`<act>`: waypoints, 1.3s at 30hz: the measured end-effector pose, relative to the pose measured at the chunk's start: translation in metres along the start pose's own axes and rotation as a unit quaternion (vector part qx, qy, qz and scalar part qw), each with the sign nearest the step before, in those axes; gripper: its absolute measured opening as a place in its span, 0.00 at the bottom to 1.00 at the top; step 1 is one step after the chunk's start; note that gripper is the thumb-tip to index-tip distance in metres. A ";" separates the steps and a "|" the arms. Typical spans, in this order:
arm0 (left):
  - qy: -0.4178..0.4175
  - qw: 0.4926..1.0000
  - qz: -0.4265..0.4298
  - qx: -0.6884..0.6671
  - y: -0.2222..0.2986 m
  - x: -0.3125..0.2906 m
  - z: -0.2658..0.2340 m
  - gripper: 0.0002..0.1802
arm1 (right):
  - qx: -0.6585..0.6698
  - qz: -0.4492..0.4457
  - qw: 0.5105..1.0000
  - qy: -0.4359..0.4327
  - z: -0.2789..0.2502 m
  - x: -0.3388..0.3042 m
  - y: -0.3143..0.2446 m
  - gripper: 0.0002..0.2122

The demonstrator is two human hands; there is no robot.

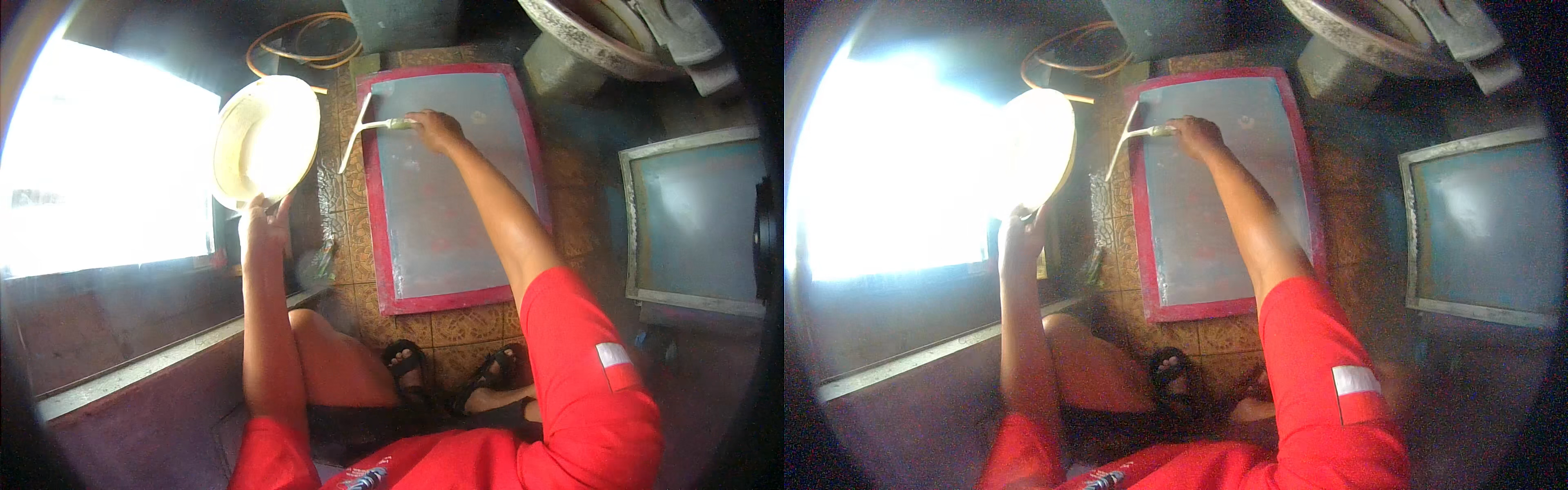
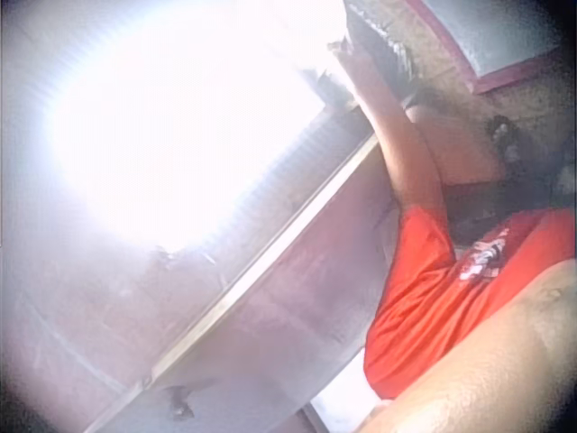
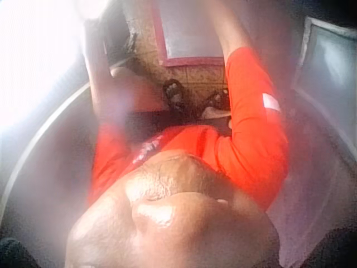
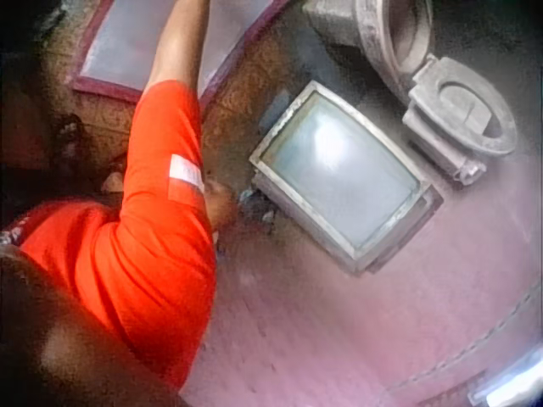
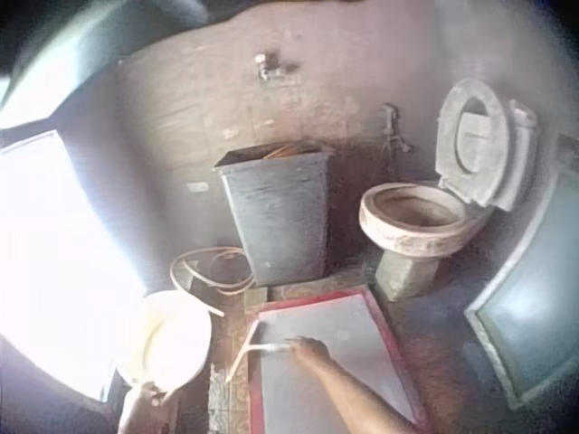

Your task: The person cleans a screen printing frame by applying a white liquid from a bowl and scrubbing it with a squeegee.

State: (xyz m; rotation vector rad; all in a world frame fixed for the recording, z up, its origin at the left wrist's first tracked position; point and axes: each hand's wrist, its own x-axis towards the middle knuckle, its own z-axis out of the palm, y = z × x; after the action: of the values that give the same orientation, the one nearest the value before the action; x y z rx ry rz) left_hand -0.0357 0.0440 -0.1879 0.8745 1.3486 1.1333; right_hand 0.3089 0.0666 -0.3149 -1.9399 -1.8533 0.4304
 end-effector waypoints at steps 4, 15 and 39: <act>-0.029 0.968 0.122 0.219 -0.029 0.022 -0.053 0.18 | 0.018 0.019 0.999 -0.030 0.005 0.022 0.013 0.13; 0.019 0.997 -0.041 -0.061 -0.034 0.027 -0.046 0.19 | 0.008 0.104 0.994 0.042 -0.038 0.013 0.096 0.13; -0.041 0.997 -0.063 0.001 -0.023 0.013 0.006 0.21 | -0.120 0.262 0.950 0.122 -0.019 -0.028 0.066 0.12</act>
State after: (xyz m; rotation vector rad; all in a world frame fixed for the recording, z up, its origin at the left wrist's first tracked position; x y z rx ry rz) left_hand -0.0284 0.0511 -0.2135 0.8166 1.3176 0.9891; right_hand 0.3740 0.0358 -0.3330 -2.5232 -1.2670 0.1066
